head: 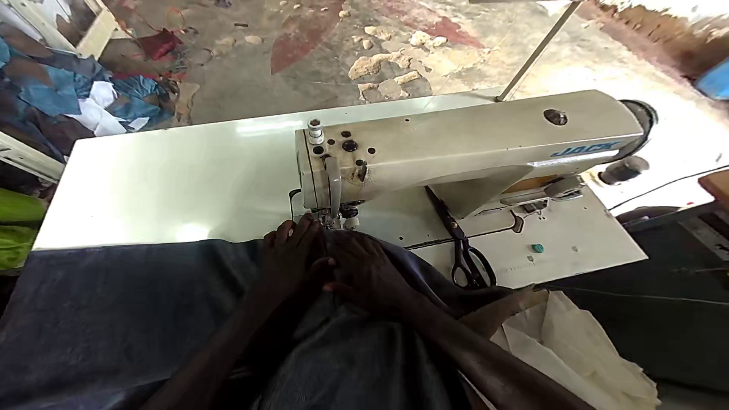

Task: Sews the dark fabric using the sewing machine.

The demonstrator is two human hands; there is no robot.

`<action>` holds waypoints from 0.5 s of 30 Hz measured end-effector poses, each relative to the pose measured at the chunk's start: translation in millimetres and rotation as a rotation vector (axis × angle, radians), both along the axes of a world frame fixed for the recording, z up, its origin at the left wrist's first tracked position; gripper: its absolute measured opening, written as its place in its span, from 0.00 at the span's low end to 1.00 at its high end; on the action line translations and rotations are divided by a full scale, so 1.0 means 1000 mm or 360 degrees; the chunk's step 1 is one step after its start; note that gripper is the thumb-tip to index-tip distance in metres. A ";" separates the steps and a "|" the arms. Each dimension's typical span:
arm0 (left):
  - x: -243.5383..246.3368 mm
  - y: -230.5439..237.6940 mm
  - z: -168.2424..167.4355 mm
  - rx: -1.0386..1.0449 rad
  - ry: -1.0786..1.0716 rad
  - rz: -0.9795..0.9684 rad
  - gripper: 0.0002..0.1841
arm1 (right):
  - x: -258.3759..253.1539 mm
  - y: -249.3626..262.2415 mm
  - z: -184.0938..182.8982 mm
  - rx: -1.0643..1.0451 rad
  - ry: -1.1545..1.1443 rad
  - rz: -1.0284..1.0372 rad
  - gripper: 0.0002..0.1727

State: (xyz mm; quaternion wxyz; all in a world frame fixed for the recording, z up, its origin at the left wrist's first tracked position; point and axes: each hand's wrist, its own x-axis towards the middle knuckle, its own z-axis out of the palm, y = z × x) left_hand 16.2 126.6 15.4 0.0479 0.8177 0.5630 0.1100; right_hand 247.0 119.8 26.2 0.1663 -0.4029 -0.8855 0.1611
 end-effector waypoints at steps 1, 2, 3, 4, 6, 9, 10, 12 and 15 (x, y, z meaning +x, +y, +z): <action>-0.001 -0.001 -0.003 0.0031 0.0023 0.0029 0.43 | 0.000 -0.001 -0.006 0.0020 -0.0059 0.0029 0.42; -0.002 -0.003 -0.004 0.0066 0.0043 0.0069 0.43 | 0.002 -0.004 -0.010 0.0033 -0.0112 0.0048 0.42; -0.003 -0.004 -0.003 0.0087 0.0055 0.0116 0.42 | 0.002 -0.006 -0.010 0.0033 -0.0132 0.0061 0.42; -0.005 -0.006 0.000 0.0094 0.0068 0.0156 0.42 | 0.003 -0.010 -0.010 0.0023 -0.0149 0.0074 0.42; -0.006 -0.008 0.007 0.0136 0.0038 0.0163 0.40 | 0.003 -0.021 -0.007 -0.0012 -0.0167 0.0097 0.41; -0.001 -0.013 0.011 0.0181 -0.0095 0.0030 0.30 | -0.001 -0.034 0.007 -0.0100 -0.0171 0.0140 0.35; 0.001 -0.017 0.008 0.0185 -0.0150 0.0004 0.27 | -0.003 -0.034 0.015 -0.0156 -0.0151 0.0133 0.31; 0.004 -0.026 -0.001 0.0145 -0.0229 0.0026 0.23 | -0.005 -0.027 0.027 -0.0201 -0.0005 -0.0005 0.23; 0.007 -0.033 -0.002 0.0104 -0.0193 0.0123 0.24 | -0.014 -0.008 0.024 -0.0103 -0.0019 -0.0200 0.26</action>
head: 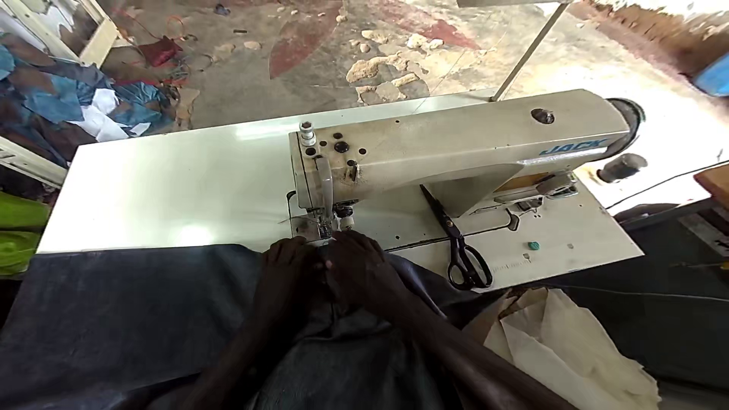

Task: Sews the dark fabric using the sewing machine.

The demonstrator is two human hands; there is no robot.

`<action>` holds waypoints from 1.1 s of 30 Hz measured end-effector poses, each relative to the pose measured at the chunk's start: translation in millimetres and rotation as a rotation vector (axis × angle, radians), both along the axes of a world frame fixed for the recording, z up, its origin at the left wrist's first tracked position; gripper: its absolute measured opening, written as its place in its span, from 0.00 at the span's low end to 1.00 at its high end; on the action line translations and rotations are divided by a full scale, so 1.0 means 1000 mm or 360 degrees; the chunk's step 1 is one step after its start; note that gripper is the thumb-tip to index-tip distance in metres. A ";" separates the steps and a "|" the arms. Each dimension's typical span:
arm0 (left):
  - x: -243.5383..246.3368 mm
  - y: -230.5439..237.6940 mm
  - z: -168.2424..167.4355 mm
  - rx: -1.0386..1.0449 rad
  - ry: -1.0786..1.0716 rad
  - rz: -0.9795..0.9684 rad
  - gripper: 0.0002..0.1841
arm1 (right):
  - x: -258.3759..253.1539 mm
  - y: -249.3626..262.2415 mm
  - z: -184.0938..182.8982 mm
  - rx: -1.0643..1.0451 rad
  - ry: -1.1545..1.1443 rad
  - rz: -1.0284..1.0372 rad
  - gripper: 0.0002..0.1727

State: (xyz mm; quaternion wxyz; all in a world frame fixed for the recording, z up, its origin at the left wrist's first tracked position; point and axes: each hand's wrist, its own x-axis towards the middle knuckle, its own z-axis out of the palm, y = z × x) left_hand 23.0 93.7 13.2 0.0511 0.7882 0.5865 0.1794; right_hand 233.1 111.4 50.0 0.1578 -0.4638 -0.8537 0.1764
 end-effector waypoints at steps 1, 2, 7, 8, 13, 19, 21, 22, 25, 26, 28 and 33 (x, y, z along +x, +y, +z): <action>0.000 -0.002 0.001 0.0009 0.0019 0.0012 0.24 | -0.006 0.005 -0.005 -0.0016 -0.0023 -0.0006 0.30; -0.001 -0.003 0.001 0.0032 0.0026 0.0009 0.22 | -0.015 0.009 -0.010 -0.0012 -0.0022 0.0002 0.33; 0.000 -0.015 0.006 0.0115 -0.0029 0.0057 0.16 | -0.051 0.015 0.000 -0.0098 0.0219 0.0136 0.30; -0.001 -0.016 0.005 0.0128 -0.0046 0.0033 0.15 | -0.049 0.013 -0.002 -0.0049 0.0333 0.0126 0.26; 0.001 -0.003 0.005 -0.0001 -0.0144 0.0086 0.23 | -0.007 -0.007 -0.022 0.0313 0.0342 -0.0101 0.20; 0.007 0.025 0.014 -0.0221 -0.0222 0.0022 0.30 | 0.030 0.003 -0.021 0.0094 0.0058 -0.0449 0.34; 0.008 0.035 0.023 -0.0390 -0.0212 -0.0019 0.27 | 0.029 0.012 -0.015 -0.0027 0.0127 -0.0395 0.17; 0.008 0.040 0.029 -0.0490 -0.0223 -0.0042 0.25 | 0.028 0.015 -0.013 -0.0062 0.0176 -0.0351 0.12; 0.003 0.052 0.042 -0.0760 -0.0428 -0.0225 0.21 | 0.024 0.015 -0.005 -0.0109 0.0355 -0.0227 0.06; 0.002 0.054 0.046 -0.0793 -0.0524 -0.0317 0.19 | 0.023 0.014 -0.001 -0.0181 0.0436 -0.0198 0.09; 0.001 0.057 0.050 -0.0799 -0.0726 -0.0468 0.12 | 0.023 0.015 0.006 -0.0421 0.0650 -0.0191 0.19; 0.007 0.057 0.045 -0.0724 -0.0995 -0.0463 0.08 | 0.027 0.024 0.025 -0.0920 0.1218 -0.0236 0.15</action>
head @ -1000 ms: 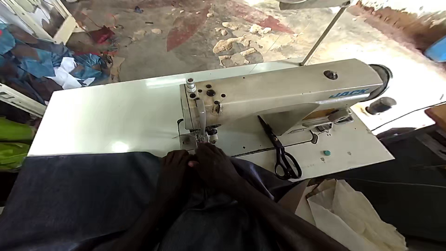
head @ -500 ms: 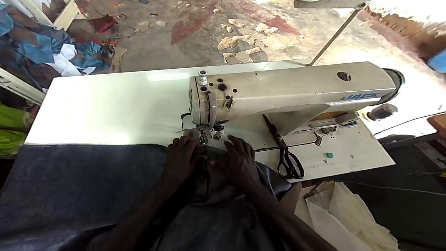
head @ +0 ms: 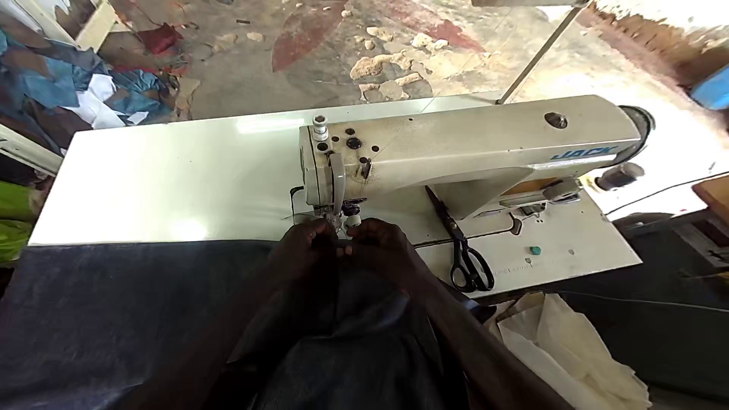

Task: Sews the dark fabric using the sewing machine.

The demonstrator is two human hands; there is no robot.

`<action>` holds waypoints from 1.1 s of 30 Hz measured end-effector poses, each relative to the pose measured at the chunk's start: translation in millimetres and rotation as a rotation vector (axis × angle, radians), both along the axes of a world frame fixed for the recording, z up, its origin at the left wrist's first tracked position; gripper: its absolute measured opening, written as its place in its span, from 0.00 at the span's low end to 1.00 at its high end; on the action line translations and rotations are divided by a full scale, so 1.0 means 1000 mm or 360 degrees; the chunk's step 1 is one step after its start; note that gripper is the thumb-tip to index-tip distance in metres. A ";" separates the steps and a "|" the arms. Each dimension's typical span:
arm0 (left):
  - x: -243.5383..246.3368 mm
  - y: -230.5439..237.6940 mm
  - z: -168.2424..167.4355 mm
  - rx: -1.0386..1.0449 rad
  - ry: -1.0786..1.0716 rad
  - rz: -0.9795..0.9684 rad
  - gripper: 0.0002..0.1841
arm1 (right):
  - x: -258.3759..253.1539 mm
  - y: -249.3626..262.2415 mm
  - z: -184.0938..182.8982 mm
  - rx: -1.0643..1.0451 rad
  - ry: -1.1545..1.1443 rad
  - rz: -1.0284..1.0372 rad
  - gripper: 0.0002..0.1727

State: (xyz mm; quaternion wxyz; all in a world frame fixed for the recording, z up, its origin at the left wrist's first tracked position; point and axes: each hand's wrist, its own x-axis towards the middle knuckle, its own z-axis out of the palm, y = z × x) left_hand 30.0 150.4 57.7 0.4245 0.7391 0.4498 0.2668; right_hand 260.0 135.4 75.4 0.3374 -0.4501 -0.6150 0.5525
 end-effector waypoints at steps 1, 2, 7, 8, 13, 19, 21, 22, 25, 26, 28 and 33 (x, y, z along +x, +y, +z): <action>0.002 0.000 -0.002 0.0010 0.0012 0.0045 0.09 | 0.000 0.002 0.001 0.0036 -0.0030 -0.0009 0.11; 0.003 0.000 -0.006 0.0041 0.0040 0.0082 0.10 | -0.001 0.005 0.000 0.0123 -0.0108 -0.0032 0.09; 0.011 0.000 -0.019 0.0372 0.0547 0.0188 0.16 | -0.014 0.001 -0.021 0.1043 -0.0791 -0.0330 0.07; 0.013 0.002 -0.024 0.0436 0.0651 0.0208 0.18 | -0.017 -0.005 -0.024 0.1201 -0.0881 -0.0388 0.06; 0.011 0.003 -0.034 0.0707 0.0787 0.0339 0.09 | -0.028 -0.034 -0.046 0.1148 -0.0929 -0.0083 0.15; 0.008 -0.019 -0.032 0.0999 0.0793 0.0494 0.14 | -0.022 -0.027 -0.063 0.1118 -0.0991 0.0088 0.20; 0.006 -0.033 -0.032 0.1043 0.0764 0.0380 0.15 | -0.017 -0.024 -0.063 0.1083 -0.0952 0.0118 0.20; 0.004 -0.039 -0.035 0.1007 0.0771 0.0287 0.15 | -0.016 -0.023 -0.062 0.1086 -0.0958 0.0140 0.20; -0.006 -0.046 -0.046 0.0876 0.0793 0.0166 0.21 | -0.013 -0.020 -0.062 0.1126 -0.0996 0.0231 0.22; -0.007 -0.046 -0.047 0.0851 0.0810 0.0187 0.23 | -0.012 -0.017 -0.062 0.1149 -0.0991 0.0248 0.22; -0.004 -0.048 -0.048 0.0814 0.0848 0.0257 0.24 | -0.008 -0.011 -0.064 0.1192 -0.0939 0.0287 0.23; 0.002 -0.047 -0.045 0.0771 0.0916 0.0332 0.26 | 0.000 0.009 -0.063 0.1207 -0.0901 0.0417 0.25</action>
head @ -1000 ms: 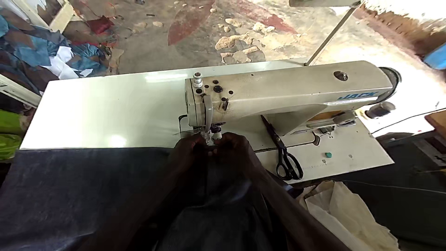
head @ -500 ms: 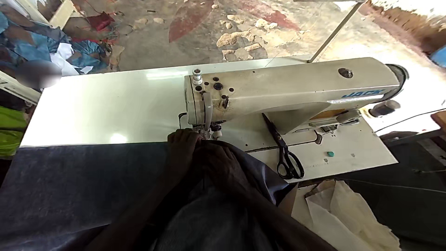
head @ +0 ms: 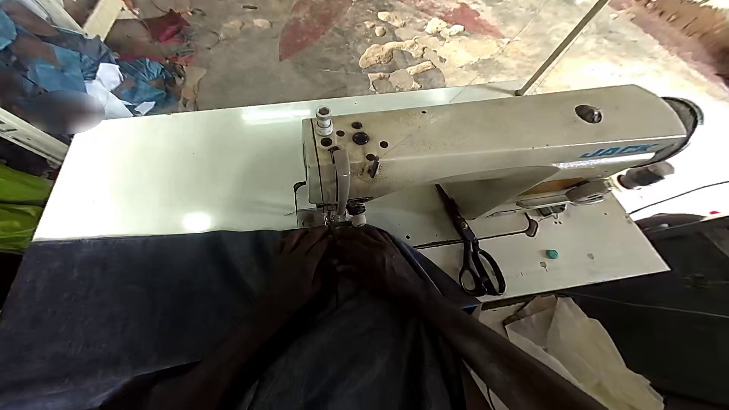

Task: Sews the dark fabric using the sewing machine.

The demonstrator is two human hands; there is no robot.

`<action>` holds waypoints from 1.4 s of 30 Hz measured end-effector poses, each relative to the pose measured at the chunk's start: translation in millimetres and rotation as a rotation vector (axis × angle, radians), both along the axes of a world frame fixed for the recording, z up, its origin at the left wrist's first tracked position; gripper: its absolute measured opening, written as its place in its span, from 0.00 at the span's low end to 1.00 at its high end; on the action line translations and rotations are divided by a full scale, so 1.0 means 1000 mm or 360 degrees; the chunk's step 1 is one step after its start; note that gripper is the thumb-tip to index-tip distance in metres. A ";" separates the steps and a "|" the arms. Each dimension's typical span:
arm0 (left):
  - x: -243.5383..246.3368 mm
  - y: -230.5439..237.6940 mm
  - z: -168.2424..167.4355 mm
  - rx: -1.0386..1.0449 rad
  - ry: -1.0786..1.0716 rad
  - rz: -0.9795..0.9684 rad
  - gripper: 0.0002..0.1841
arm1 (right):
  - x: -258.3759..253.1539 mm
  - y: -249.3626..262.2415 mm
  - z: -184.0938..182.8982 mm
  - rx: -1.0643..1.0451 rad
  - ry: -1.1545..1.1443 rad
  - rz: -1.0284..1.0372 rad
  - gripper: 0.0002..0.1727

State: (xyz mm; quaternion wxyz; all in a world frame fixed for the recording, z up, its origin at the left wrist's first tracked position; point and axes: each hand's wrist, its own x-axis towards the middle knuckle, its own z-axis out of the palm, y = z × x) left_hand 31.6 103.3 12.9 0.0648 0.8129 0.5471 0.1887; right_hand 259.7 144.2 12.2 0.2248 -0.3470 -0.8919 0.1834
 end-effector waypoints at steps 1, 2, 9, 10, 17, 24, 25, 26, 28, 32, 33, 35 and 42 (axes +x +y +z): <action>0.000 0.001 0.000 0.0006 0.0000 0.0012 0.25 | 0.001 0.003 0.001 0.0003 0.0012 0.0016 0.24; 0.000 0.001 0.000 0.0014 -0.0002 0.0019 0.25 | 0.001 0.006 0.001 0.0006 0.0012 0.0030 0.24; 0.001 0.007 0.000 0.0048 -0.0062 0.0046 0.25 | 0.001 0.012 0.003 0.0011 0.0017 0.0027 0.24; 0.001 0.007 0.000 0.0042 -0.0057 0.0051 0.25 | 0.001 0.013 0.002 0.0019 0.0014 0.0033 0.24; -0.013 0.026 0.001 -0.0027 -0.0052 -0.0086 0.30 | 0.000 0.012 0.007 0.0033 0.0038 0.0047 0.23; -0.021 0.032 -0.003 0.0011 -0.0028 -0.0185 0.34 | 0.014 -0.003 0.037 -0.0045 0.0293 -0.0030 0.17; -0.021 0.031 -0.002 0.0010 -0.0044 -0.0185 0.34 | 0.025 -0.009 0.052 0.0000 0.0458 -0.0104 0.14; -0.020 0.031 -0.002 0.0027 -0.0054 -0.0178 0.34 | 0.041 -0.014 0.071 0.0087 0.0603 -0.0200 0.13; -0.020 0.031 -0.003 0.0029 -0.0041 -0.0152 0.34 | 0.087 -0.014 0.107 0.0411 0.0795 -0.0437 0.12; -0.021 0.032 -0.004 0.0014 -0.0028 -0.0144 0.34 | 0.203 0.030 0.171 0.0690 0.0686 -0.1274 0.21; -0.020 0.032 -0.004 0.0016 -0.0019 -0.0135 0.34 | 0.231 0.052 0.184 0.0643 0.0547 -0.1494 0.27; -0.020 0.032 -0.005 0.0025 -0.0006 -0.0121 0.34 | 0.296 0.109 0.198 0.0455 0.0161 -0.1810 0.41; -0.019 0.030 -0.006 0.0007 0.0029 -0.0087 0.35 | 0.311 0.148 0.189 -0.0422 -0.0027 -0.1752 0.32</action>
